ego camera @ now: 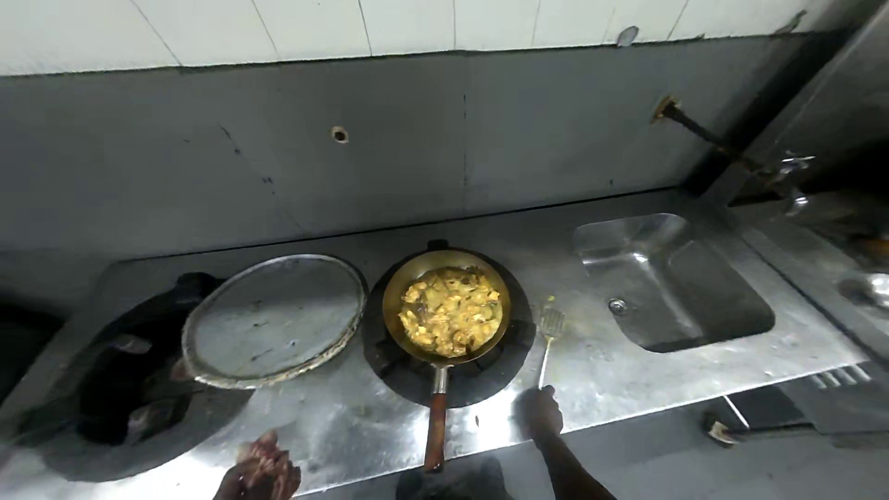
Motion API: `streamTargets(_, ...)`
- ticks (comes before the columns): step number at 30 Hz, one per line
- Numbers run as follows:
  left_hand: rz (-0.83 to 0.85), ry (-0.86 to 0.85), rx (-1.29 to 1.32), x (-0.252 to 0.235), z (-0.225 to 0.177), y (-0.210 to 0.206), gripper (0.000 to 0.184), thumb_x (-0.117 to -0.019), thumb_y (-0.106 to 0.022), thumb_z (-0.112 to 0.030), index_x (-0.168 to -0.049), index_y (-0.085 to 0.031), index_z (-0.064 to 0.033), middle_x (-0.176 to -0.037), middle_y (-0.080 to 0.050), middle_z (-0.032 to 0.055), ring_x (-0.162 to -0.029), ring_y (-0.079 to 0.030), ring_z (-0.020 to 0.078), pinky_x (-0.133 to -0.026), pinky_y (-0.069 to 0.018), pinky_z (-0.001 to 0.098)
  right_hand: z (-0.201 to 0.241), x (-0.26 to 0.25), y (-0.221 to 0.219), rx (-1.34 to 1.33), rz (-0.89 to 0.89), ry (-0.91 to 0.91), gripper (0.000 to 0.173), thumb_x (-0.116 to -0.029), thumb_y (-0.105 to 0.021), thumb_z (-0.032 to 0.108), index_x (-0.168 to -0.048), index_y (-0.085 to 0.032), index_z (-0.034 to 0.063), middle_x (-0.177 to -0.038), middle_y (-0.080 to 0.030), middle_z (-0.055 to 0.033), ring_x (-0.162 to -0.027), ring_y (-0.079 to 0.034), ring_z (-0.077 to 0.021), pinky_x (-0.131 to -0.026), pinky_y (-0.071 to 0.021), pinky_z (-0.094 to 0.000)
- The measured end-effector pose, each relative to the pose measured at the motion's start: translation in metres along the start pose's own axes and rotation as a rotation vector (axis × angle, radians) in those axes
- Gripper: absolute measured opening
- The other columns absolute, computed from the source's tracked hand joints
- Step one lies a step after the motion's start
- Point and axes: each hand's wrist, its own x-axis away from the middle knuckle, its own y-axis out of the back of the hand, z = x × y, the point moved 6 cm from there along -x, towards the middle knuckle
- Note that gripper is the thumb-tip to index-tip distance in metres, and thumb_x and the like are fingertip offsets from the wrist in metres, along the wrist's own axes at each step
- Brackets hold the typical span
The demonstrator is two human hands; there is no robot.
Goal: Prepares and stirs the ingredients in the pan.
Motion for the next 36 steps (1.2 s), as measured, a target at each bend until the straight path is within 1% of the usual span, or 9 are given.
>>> streamTargets(6, 0.028, -0.199, -0.279, -0.030, -0.032, -0.035, 0.034, -0.0934, -0.066, -0.007, -0.126, -0.061, 0.0025, -0.120, -0.066, 0.0269, -0.113, -0.064, 0.0426, -0.098, -0.0500, 0.0621, -0.010, 0.001, -0.007, 0.038, -0.018, 0.025, 0.065, -0.0929, -0.069, 0.028, -0.149, -0.041, 0.0084, -0.145, -0.050, -0.0262, -0.119, -0.063, -0.0406, -0.089, -0.0581, -0.0526)
streamTargets(12, 0.145, -0.189, -0.327, -0.043, -0.035, -0.067, 0.035, -0.0949, -0.065, -0.007, -0.129, -0.062, 0.0016, -0.128, -0.064, 0.0252, -0.121, -0.063, 0.0390, -0.105, -0.0489, 0.0556, -0.042, 0.001, -0.011, -0.017, -0.064, -0.014, 0.065, -0.0998, -0.062, 0.032, -0.153, -0.034, 0.0073, -0.145, -0.049, -0.0306, -0.122, -0.061, -0.0447, -0.091, -0.0568, -0.0561)
streamTargets(17, 0.219, -0.094, -0.400, -0.055, -0.029, -0.072, 0.045, -0.0974, -0.063, -0.015, -0.140, -0.056, -0.0044, -0.139, -0.058, 0.0236, -0.130, -0.057, 0.0373, -0.110, -0.0465, 0.0512, -0.061, 0.003, -0.020, -0.030, -0.135, 0.099, 0.059, -0.1004, -0.062, 0.033, -0.146, -0.047, -0.0008, -0.141, -0.053, -0.0327, -0.129, -0.056, -0.0479, -0.102, -0.0502, -0.0599)
streamTargets(20, 0.186, -0.064, -0.455, -0.063, -0.025, -0.071, 0.045, -0.0992, -0.061, -0.019, -0.143, -0.055, -0.0094, -0.142, -0.056, 0.0216, -0.131, -0.057, 0.0359, -0.110, -0.0475, 0.0503, -0.065, 0.000, -0.025, -0.099, -0.097, 0.076, 0.065, -0.0928, -0.074, 0.029, -0.145, -0.048, -0.0005, -0.141, -0.052, -0.0333, -0.128, -0.057, -0.0466, -0.101, -0.0514, -0.0586)
streamTargets(24, 0.210, -0.159, -0.571, -0.066, -0.013, -0.078, 0.057, -0.0968, -0.066, -0.027, -0.150, -0.051, -0.0130, -0.152, -0.049, 0.0217, -0.140, -0.047, 0.0406, -0.115, -0.0404, 0.0563, -0.068, 0.005, -0.025, -0.412, 0.061, 0.109, 0.054, -0.0961, -0.072, 0.021, -0.141, -0.051, -0.0005, -0.118, -0.066, -0.0272, -0.097, -0.068, -0.0379, -0.079, -0.0576, -0.0534)
streamTargets(28, 0.323, -0.237, -0.726, -0.047, -0.023, -0.094, 0.078, -0.0932, -0.071, -0.041, -0.158, -0.039, -0.0136, -0.167, -0.020, 0.0270, -0.154, -0.011, 0.0520, -0.120, -0.0152, 0.0693, -0.050, 0.027, 0.004, -1.151, 0.296, 0.133, 0.034, -0.0982, -0.053, -0.001, -0.131, -0.052, 0.0036, -0.080, -0.059, -0.0059, -0.049, -0.046, -0.0096, -0.042, -0.0396, -0.0241)
streamTargets(31, 0.328, -0.303, -0.377, -0.007, -0.060, -0.106, 0.070, -0.0945, -0.069, -0.030, -0.154, -0.043, -0.0051, -0.162, -0.034, 0.0251, -0.152, -0.027, 0.0429, -0.124, -0.0223, 0.0552, -0.051, 0.043, 0.036, -1.301, 0.249, 0.231, 0.031, -0.0971, -0.048, -0.007, -0.128, -0.053, -0.0014, -0.074, -0.057, -0.0041, -0.049, -0.048, -0.0080, -0.043, -0.0414, -0.0215)
streamTargets(34, 0.689, -0.102, 0.062, 0.047, -0.088, -0.146, 0.071, -0.0985, -0.067, -0.029, -0.157, -0.036, -0.0053, -0.150, -0.050, 0.0230, -0.134, -0.054, 0.0339, -0.111, -0.0467, 0.0485, -0.054, 0.069, 0.072, -1.163, 0.148, 0.413, 0.041, -0.0918, -0.048, -0.010, -0.131, -0.054, -0.0028, -0.096, -0.067, -0.0092, -0.066, -0.061, -0.0144, -0.054, -0.0515, -0.0274)
streamTargets(36, 0.901, 0.004, 0.210, 0.073, -0.098, -0.180, 0.071, -0.1000, -0.066, -0.028, -0.158, -0.031, -0.0060, -0.141, -0.057, 0.0229, -0.123, -0.062, 0.0316, -0.103, -0.0528, 0.0468, -0.046, 0.086, 0.098, -1.086, 0.102, 0.521, 0.050, -0.0899, -0.049, -0.008, -0.140, -0.049, 0.0005, -0.103, -0.068, -0.0105, -0.057, -0.055, -0.0109, -0.046, -0.0452, -0.0242)
